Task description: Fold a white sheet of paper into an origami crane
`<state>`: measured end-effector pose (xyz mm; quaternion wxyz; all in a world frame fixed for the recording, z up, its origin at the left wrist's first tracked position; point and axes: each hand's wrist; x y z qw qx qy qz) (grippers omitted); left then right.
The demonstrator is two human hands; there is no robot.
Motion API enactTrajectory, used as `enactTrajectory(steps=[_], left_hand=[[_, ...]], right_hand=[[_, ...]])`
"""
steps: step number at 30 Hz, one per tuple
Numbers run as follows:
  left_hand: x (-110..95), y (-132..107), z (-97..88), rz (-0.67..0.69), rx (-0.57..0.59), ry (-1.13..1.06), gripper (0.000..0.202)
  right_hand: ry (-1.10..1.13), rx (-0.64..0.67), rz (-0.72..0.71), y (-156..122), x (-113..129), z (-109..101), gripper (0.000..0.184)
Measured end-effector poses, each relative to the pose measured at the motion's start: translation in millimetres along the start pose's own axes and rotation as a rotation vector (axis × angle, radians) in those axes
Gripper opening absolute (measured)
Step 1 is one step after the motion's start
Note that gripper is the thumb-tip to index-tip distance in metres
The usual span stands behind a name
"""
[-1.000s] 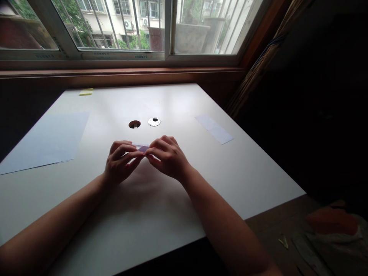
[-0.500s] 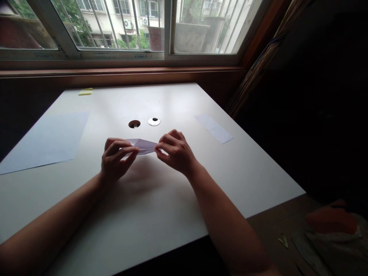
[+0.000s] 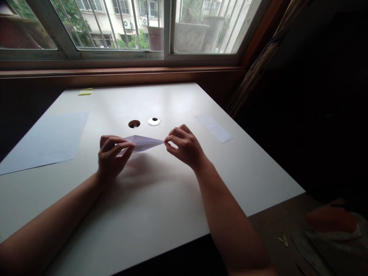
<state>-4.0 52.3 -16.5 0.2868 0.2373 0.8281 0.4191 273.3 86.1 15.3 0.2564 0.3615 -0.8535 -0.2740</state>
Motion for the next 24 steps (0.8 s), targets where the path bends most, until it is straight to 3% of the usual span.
enactTrajectory(steps=[5, 9, 13, 18, 24], left_hand=[[5.3, -1.2, -1.0, -0.044, -0.060, 0.009, 0.006], [9.0, -3.0, -0.6, -0.095, -0.072, -0.019, 0.005], [5.9, -2.9, 0.0, -0.068, -0.032, -0.066, 0.005], [-0.1, -1.3, -0.4, -0.033, 0.020, -0.107, 0.003], [2.2, 1.0, 1.5, -0.164, 0.064, -0.227, 0.036]], right_hand=[[-0.013, -0.064, 0.033, -2.1, -7.0, -4.4, 0.011], [0.128, -0.132, 0.143, -3.0, -6.3, -2.4, 0.012], [0.332, -0.057, 0.191, -1.3, 2.5, 5.8, 0.038], [0.468, 0.087, 0.195, -1.6, 12.7, 16.7, 0.018], [0.532, 0.041, 0.330, -2.9, 9.8, 25.4, 0.019]])
Point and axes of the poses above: each hand's wrist, its own y-axis towards the middle knuckle, its own z-axis out of the palm, x = y × z, and after that the axes turned 4 degrees about -y, right-handed
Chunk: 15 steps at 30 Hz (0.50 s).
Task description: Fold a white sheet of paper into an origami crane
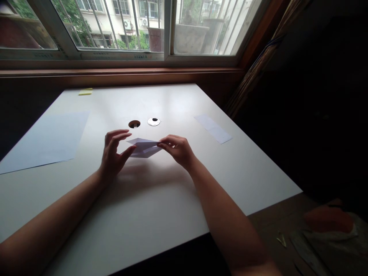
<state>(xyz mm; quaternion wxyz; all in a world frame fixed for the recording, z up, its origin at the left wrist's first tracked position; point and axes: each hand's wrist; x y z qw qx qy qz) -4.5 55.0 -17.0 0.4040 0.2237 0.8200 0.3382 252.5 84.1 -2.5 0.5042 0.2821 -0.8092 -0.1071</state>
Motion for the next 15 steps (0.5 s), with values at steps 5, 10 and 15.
enactTrajectory(steps=[5, 10, 15], left_hand=[[11.6, -1.2, 3.6, -0.248, 0.132, -0.212, 0.049], [17.8, -1.7, 3.8, -0.325, 0.165, -0.202, 0.055], [12.2, 1.5, -0.9, -0.485, 0.323, -0.384, 0.054]], right_hand=[[0.176, -0.081, 0.208, 3.3, -13.7, 0.4, 0.032], [0.291, -0.014, 0.294, 4.7, -16.7, -0.3, 0.035], [0.338, -0.009, 0.303, 5.4, -16.4, 0.0, 0.035]])
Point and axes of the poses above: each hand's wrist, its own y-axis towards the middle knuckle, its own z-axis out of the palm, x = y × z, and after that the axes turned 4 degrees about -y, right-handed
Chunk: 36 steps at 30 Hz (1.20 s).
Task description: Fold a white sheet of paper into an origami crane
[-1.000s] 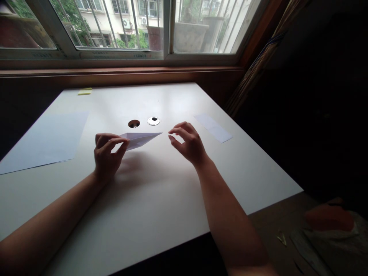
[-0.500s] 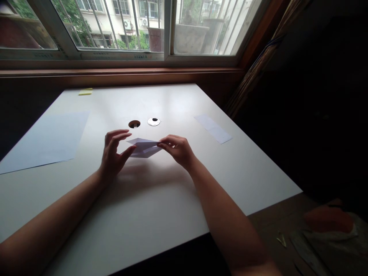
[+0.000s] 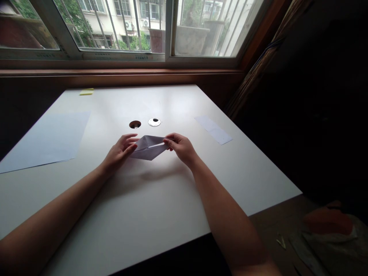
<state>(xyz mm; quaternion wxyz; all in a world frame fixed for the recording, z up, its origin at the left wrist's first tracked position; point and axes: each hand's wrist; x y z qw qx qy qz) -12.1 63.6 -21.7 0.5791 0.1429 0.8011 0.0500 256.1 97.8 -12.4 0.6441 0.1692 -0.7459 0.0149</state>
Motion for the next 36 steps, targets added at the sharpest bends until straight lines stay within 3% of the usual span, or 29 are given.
enactTrajectory(steps=[10, 13, 16, 20, 24, 27, 32, 36], left_hand=[[-6.6, -0.5, -2.9, -0.114, 0.161, -0.090, 0.056], [-6.8, 0.7, -2.3, -0.130, 0.133, -0.147, 0.059], [-7.8, 1.6, 0.7, -0.135, 0.047, -0.197, 0.064], [-11.3, -0.1, 9.7, -0.132, 0.021, -0.287, 0.068], [-18.9, -6.1, 19.7, -0.144, 0.142, -0.375, 0.079], [-23.1, -9.4, 22.3, -0.156, 0.245, -0.417, 0.087], [-18.7, -7.5, 20.7, -0.193, 0.144, -0.466, 0.082], [-18.5, -6.6, 19.3, -0.215, 0.204, -0.395, 0.074]], right_hand=[[-0.019, -0.069, 0.038, 1.3, -5.5, -1.4, 0.036], [0.060, -0.116, 0.057, 1.8, -6.6, 1.0, 0.046], [0.190, -0.141, 0.126, 0.7, -5.7, 7.0, 0.068], [0.303, -0.075, 0.219, -3.3, -1.5, 20.5, 0.088], [0.271, -0.013, 0.182, -5.0, 1.2, 30.3, 0.079], [0.250, 0.023, 0.175, -4.4, 0.4, 30.4, 0.086], [0.205, 0.142, 0.206, -5.1, -2.6, 28.4, 0.103], [0.162, 0.238, 0.203, -6.9, -2.9, 29.8, 0.106]])
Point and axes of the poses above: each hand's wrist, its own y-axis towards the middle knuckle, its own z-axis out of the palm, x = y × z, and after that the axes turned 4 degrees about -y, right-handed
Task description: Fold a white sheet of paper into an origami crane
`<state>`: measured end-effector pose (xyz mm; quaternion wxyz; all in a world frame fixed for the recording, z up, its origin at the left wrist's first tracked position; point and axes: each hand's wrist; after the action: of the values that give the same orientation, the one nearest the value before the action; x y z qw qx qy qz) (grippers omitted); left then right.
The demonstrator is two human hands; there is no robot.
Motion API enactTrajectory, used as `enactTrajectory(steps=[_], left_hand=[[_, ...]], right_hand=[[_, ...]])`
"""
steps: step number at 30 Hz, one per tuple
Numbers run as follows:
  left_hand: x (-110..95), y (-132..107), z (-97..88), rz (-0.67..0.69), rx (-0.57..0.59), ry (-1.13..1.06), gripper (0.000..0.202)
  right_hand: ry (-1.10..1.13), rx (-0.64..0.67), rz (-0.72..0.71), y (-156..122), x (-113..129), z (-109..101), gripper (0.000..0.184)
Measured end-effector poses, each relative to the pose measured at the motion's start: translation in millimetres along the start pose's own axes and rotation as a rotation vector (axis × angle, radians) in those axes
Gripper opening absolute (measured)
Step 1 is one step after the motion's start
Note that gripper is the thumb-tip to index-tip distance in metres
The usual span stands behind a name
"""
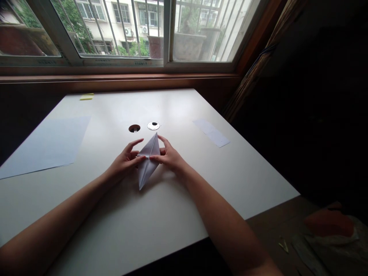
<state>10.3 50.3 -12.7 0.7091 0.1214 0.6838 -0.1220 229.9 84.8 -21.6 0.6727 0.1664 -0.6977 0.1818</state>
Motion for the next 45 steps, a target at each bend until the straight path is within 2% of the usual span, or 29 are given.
enactTrajectory(steps=[4, 7, 12, 14, 16, 18, 21, 23, 26, 29, 33, 38, 45], left_hand=[[-3.8, -3.1, 1.5, -0.013, 0.031, 0.123, 0.063], [-0.3, -3.2, 2.4, 0.037, 0.004, 0.340, 0.053], [16.2, 0.0, 2.1, 0.327, -0.053, 0.925, 0.030], [20.7, 0.2, 1.5, 0.383, -0.091, 1.029, 0.029], [22.0, -0.3, 0.8, 0.420, -0.093, 1.074, 0.026], [20.6, -0.5, -0.3, 0.448, -0.047, 1.101, 0.022], [16.8, 0.1, -2.8, 0.449, 0.022, 1.118, 0.021], [15.0, 0.6, -4.9, 0.442, 0.029, 1.127, 0.023], [14.4, 0.7, -7.4, 0.439, -0.001, 1.153, 0.026], [15.1, 0.9, -8.5, 0.444, -0.017, 1.183, 0.030], [18.0, 3.1, -11.3, 0.495, 0.046, 1.141, 0.037], [23.8, 5.6, -19.7, 0.504, 0.193, 1.079, 0.045], [24.1, 3.6, -25.2, 0.440, 0.281, 1.135, 0.050]], right_hand=[[-0.185, -0.031, -0.041, -0.6, -1.2, -0.2, 0.102], [-0.383, -0.092, -0.087, -1.2, -2.2, -1.8, 0.094], [-0.646, -0.163, -0.161, -1.4, -6.5, -5.2, 0.087], [-0.726, -0.190, -0.210, -1.0, -9.6, -6.3, 0.084], [-0.798, -0.221, -0.258, -0.7, -12.2, -7.1, 0.073], [-0.855, -0.219, -0.292, -0.8, -12.9, -7.5, 0.052], [-0.915, -0.136, -0.350, -0.9, -10.4, -7.5, 0.024], [-0.947, -0.095, -0.396, -0.8, -8.0, -7.5, 0.018], [-0.980, -0.065, -0.424, -0.6, -6.3, -7.8, 0.026], [-1.040, -0.022, -0.398, -0.5, -8.0, -7.7, 0.047], [-1.171, 0.048, -0.298, -2.4, -10.2, -4.8, 0.070], [-1.281, 0.102, -0.161, -8.9, -3.9, 3.5, 0.073], [-1.299, 0.084, -0.092, -13.4, 0.3, 10.0, 0.078]])
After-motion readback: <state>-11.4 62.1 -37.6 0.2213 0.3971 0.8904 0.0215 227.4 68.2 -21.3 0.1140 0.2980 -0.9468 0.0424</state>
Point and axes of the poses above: each hand's wrist, its own y-axis towards the middle knuckle, its own z-axis out of the palm, x = y × z, and after that the axes turned 4 degrees about -y, right-handed
